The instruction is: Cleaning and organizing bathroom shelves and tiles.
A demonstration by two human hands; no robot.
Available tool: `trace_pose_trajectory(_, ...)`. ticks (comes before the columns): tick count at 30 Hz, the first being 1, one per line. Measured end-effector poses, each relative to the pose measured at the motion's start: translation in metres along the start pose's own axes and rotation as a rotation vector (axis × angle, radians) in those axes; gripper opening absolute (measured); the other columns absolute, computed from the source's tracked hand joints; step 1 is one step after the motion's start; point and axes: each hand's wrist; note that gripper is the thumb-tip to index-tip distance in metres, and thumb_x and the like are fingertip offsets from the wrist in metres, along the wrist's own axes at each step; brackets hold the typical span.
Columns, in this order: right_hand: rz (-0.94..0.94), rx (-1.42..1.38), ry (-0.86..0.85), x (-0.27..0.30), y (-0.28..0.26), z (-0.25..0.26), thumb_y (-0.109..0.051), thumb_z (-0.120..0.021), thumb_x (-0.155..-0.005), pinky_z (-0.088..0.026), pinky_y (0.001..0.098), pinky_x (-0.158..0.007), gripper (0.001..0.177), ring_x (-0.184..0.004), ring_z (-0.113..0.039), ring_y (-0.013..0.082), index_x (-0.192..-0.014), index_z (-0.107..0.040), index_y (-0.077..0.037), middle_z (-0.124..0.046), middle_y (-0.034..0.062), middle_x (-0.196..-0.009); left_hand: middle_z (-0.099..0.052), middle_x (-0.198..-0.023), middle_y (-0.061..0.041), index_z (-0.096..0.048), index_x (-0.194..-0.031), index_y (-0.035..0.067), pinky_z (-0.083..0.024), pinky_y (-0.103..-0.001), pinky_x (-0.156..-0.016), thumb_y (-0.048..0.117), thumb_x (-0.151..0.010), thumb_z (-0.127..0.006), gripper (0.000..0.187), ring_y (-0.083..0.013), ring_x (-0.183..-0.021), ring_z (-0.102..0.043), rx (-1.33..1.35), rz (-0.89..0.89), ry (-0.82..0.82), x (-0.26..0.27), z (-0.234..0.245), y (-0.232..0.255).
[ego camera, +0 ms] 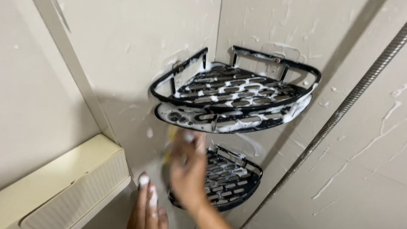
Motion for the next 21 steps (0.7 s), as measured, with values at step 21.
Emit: trace_pose_trajectory(21,0.125,-0.024,-0.066,-0.001,-0.069,-0.016,0.003,-0.070,-0.092,-0.062,0.0270,-0.070,0.026,-0.088,-0.072,0.0191,-0.117,-0.072,0.002,-0.067,0.0128,-0.117,-0.022,-0.158,-0.040,-0.026,-0.151,-0.012,-0.037,-0.052,-0.114,0.011,-0.093,-0.050,0.067,-0.0567,-0.143,-0.033,0.202,0.067,0.014,0.026,-0.007,-0.015)
Point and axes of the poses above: each hand's wrist, its own x-axis away from the middle knuckle, its own z-axis out of the back of the hand, y = z × x
